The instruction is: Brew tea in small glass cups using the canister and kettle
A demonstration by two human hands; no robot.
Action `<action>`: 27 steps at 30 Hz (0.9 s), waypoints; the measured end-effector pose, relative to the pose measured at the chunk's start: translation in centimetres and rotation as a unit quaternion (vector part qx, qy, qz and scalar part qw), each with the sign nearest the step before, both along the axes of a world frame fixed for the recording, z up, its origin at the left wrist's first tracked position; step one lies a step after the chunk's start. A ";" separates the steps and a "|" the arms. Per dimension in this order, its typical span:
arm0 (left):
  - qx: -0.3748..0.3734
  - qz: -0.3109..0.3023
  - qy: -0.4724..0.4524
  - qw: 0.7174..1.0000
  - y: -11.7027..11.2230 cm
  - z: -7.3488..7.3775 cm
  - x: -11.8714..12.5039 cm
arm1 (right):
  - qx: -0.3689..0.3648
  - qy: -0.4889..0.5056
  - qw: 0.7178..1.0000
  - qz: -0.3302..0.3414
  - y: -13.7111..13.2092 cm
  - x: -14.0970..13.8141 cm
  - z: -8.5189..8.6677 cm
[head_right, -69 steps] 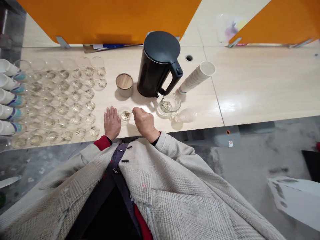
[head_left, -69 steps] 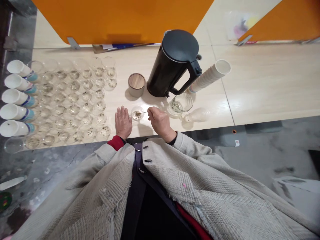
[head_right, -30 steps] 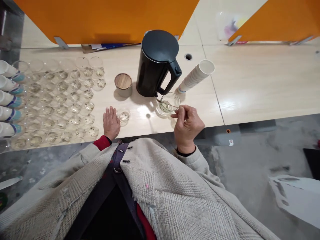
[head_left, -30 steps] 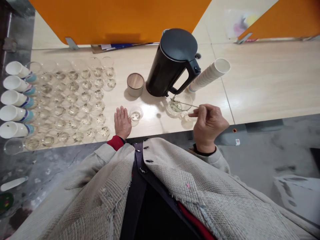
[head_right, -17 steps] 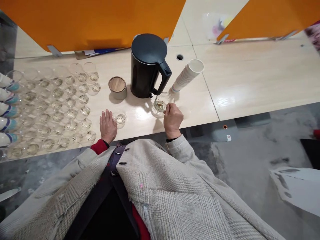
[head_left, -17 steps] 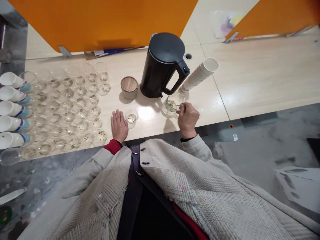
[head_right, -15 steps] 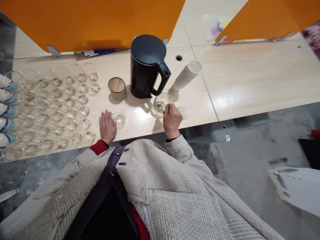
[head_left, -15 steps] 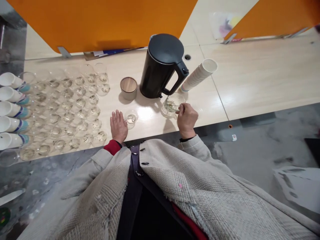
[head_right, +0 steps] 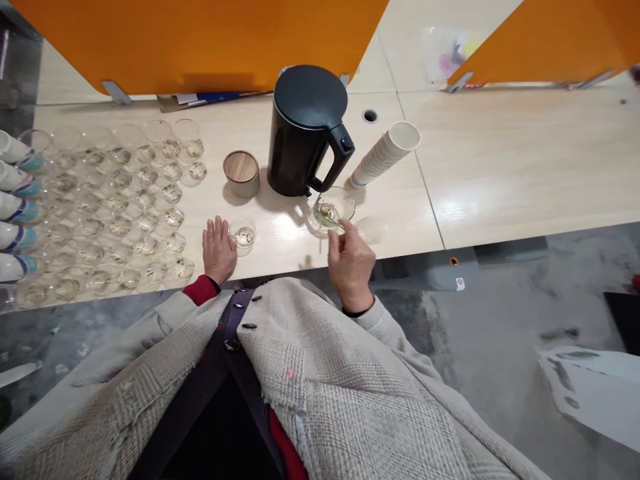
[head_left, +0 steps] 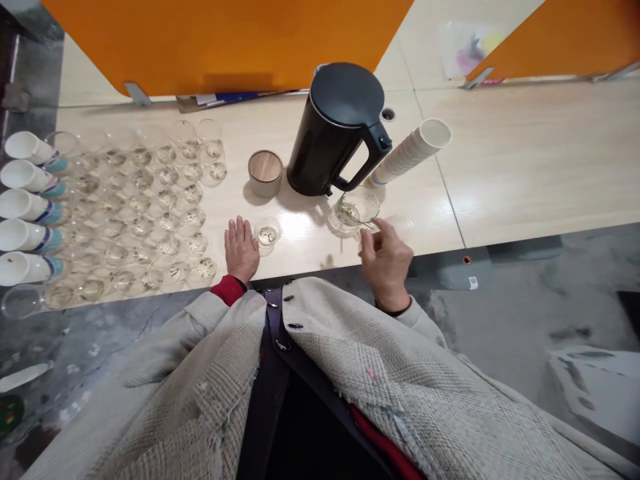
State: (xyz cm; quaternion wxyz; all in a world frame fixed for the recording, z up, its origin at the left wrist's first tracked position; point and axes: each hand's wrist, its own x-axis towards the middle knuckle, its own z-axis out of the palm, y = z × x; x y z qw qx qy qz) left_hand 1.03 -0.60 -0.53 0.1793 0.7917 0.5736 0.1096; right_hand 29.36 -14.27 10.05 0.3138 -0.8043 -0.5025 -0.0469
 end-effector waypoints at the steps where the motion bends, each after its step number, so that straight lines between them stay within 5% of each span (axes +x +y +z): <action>1: 0.001 0.000 0.000 1.000 0.0 0.0 0.0 | -0.007 0.021 0.999 0.040 0.2 -1.0 -0.2; 7: 0.009 0.001 -0.013 1.000 0.0 -0.2 -0.1 | -0.119 0.051 0.955 0.268 5.2 -6.9 -5.7; 12: 0.004 0.003 -0.012 1.000 -0.1 -0.3 -0.1 | -0.226 0.031 0.925 0.304 8.8 -8.8 -9.4; 27: 0.003 -0.002 0.004 1.000 -0.2 -0.3 -0.1 | -0.242 0.023 0.928 0.281 8.9 -9.8 -9.8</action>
